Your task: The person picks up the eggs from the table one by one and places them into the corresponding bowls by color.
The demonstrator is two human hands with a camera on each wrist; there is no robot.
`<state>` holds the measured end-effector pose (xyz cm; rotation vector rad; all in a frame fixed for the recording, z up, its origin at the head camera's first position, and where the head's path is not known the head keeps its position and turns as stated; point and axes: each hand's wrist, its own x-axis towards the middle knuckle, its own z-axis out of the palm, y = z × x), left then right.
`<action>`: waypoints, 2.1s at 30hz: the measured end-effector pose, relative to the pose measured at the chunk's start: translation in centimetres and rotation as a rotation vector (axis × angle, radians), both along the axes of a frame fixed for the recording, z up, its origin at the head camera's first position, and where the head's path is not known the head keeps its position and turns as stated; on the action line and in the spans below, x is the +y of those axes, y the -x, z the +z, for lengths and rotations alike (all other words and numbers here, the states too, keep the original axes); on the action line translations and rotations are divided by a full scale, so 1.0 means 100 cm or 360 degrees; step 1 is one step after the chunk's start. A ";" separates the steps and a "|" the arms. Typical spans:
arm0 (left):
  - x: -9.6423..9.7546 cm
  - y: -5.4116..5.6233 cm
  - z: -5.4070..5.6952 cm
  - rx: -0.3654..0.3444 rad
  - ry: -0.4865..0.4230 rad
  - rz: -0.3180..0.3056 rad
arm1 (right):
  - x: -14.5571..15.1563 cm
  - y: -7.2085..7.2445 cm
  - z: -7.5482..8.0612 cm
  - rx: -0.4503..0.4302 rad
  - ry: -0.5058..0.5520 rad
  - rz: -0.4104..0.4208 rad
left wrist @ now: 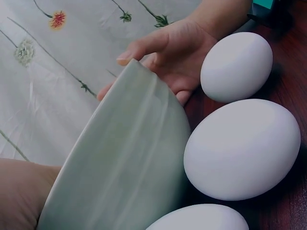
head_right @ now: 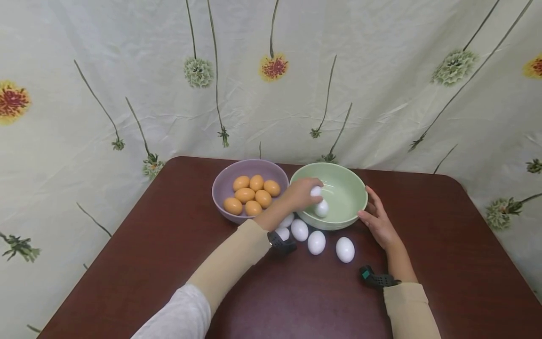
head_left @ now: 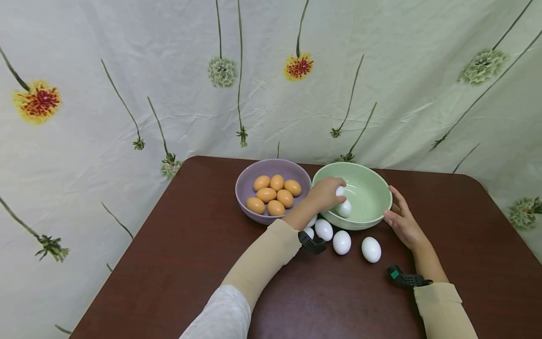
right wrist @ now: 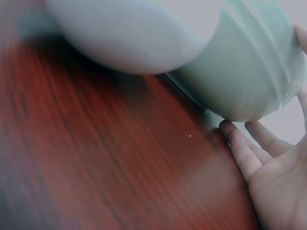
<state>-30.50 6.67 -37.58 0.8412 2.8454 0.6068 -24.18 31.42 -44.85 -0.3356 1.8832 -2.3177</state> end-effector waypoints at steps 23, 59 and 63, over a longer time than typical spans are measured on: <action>0.012 0.010 -0.001 -0.0181 0.0501 -0.0240 | 0.000 0.000 -0.001 0.0044 0.0061 0.0015; 0.008 0.006 -0.007 0.0007 0.0082 -0.0251 | 0.001 0.000 -0.002 0.0049 0.0060 0.0011; 0.005 0.001 -0.007 0.0006 0.0030 -0.0266 | 0.000 0.000 -0.002 0.0043 0.0063 0.0007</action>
